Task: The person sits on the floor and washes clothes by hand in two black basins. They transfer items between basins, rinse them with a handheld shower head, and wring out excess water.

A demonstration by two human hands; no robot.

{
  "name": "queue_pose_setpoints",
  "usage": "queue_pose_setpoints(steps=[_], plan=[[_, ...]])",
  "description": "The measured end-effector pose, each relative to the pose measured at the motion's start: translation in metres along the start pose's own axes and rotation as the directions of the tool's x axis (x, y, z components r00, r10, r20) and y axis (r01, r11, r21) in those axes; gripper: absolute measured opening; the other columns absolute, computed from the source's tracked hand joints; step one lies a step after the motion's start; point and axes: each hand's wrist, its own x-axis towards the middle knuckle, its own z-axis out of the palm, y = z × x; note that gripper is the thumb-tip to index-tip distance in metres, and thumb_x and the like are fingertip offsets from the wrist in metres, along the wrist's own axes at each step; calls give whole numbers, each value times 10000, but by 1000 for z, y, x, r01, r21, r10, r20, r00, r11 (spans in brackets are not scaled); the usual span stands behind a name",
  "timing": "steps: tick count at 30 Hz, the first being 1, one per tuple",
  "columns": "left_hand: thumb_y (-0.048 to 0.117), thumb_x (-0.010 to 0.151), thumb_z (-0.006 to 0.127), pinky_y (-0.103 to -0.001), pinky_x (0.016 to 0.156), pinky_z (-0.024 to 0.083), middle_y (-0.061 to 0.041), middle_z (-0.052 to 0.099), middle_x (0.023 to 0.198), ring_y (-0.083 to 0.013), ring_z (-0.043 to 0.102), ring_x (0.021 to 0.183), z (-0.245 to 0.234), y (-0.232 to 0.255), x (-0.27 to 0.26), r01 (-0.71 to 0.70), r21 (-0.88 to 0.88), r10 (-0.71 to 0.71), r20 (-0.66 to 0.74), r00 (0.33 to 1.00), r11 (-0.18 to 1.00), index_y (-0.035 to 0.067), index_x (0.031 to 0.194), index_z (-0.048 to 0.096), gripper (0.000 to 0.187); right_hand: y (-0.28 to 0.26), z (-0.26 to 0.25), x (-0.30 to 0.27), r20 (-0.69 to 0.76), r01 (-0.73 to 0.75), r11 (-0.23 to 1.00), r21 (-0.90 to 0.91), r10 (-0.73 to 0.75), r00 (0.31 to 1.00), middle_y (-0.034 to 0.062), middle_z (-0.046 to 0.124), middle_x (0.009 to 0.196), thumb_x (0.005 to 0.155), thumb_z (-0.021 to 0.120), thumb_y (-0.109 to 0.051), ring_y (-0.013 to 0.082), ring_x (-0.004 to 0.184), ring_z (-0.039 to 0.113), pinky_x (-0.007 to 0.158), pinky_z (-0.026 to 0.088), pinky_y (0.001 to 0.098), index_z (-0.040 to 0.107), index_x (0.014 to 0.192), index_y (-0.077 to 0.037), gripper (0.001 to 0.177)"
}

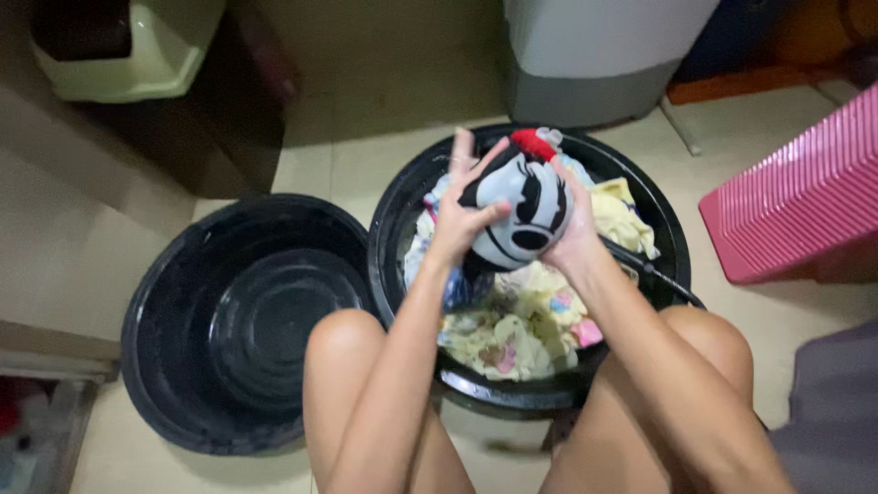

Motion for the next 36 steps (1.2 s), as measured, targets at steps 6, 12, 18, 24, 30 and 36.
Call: queue_pose_setpoints(steps=[6,12,18,24,30,36], plan=[[193,832,855,-321,863,551,-84,763,966,-159,694,866,28,-51,-16,180,-81,-197,-471,860,980,-36,1028,758,317,7,-4,18,-104,262,965,-32,-264,959,76,767,931,898,646,-314,245,858,728,830,591,378,745,998,-72,279],[281,911,734,-361,890,573,-88,759,1083,-190,709,951,32,-125,-32,212,-451,-485,-664,569,867,12,1108,749,334,13,1,22,0,529,471,-705,-747,665,80,719,789,793,778,-228,228,697,675,674,550,369,734,862,-2,240],[522,1017,532,-452,930,565,-95,713,1136,-274,691,1013,27,-179,-67,207,-894,-831,-255,494,397,120,1172,675,454,25,5,19,529,399,-355,-846,-661,533,108,750,859,739,800,-360,302,770,730,681,564,397,796,912,-88,322],[633,936,401,-487,854,593,-135,744,1022,-326,723,927,21,-183,-88,523,-852,-921,179,347,31,117,1130,692,624,27,-1,11,617,363,-522,-772,-474,628,90,722,842,695,768,-438,341,732,699,621,546,434,799,872,-117,369],[594,923,431,-477,843,598,-155,740,1013,-328,733,901,18,-187,-98,614,-789,-939,188,287,30,94,1109,700,597,33,-20,7,465,224,-474,-852,-486,740,110,747,894,739,734,-458,354,810,714,700,549,457,813,882,-136,361],[269,895,693,-366,863,556,-124,755,1042,-242,704,920,-12,-189,-59,441,-598,-719,-371,588,669,-20,1070,737,340,11,-61,32,100,182,87,-979,-576,811,175,724,1015,924,677,-648,304,955,704,849,532,416,668,1161,-27,664]])
